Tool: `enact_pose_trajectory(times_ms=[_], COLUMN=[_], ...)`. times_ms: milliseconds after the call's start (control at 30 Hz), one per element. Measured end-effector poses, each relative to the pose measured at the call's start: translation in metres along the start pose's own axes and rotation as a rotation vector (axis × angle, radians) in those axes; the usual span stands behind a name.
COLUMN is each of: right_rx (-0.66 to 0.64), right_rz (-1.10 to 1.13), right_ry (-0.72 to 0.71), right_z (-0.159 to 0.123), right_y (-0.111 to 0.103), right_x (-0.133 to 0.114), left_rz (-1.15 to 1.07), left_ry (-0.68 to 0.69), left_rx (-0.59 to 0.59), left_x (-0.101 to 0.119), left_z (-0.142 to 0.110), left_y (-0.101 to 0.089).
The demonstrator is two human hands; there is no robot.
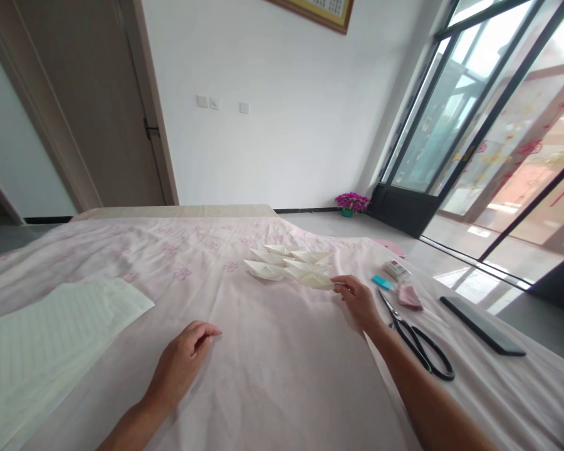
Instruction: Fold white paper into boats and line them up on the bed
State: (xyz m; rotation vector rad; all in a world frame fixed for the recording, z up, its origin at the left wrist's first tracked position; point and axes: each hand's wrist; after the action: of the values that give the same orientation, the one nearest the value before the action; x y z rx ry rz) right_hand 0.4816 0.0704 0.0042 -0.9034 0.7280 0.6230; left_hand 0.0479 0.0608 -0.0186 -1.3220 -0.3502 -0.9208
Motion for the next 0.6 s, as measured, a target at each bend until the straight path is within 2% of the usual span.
enact_pose_trajectory(times_ms=[233,433,600], right_rx=[-0.020,-0.081,-0.156], right_rz=[-0.059,-0.069,-0.030], right_ry=[0.061,0.090,0.096], right_z=[0.008,0.012,0.020], right_y=[-0.020,-0.018,-0.019], right_x=[0.016,0.020,0.034], left_rz=[0.026,0.034,0.055], left_ry=[0.007,0.022,0.041], left_rx=[-0.034,-0.028,-0.009], left_x=[-0.005,-0.009,-0.006], left_z=[0.002,0.001,0.001], left_y=[0.003,0.004,0.002])
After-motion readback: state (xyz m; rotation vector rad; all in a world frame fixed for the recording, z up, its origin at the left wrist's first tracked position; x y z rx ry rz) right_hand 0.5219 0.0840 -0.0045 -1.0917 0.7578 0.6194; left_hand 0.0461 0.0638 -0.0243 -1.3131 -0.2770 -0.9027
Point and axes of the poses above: each hand's wrist, its own z-axis towards the middle knuckle, its own y-axis out of the palm, x = y × z, and after that the axes turned 1 degree about y, right-handed
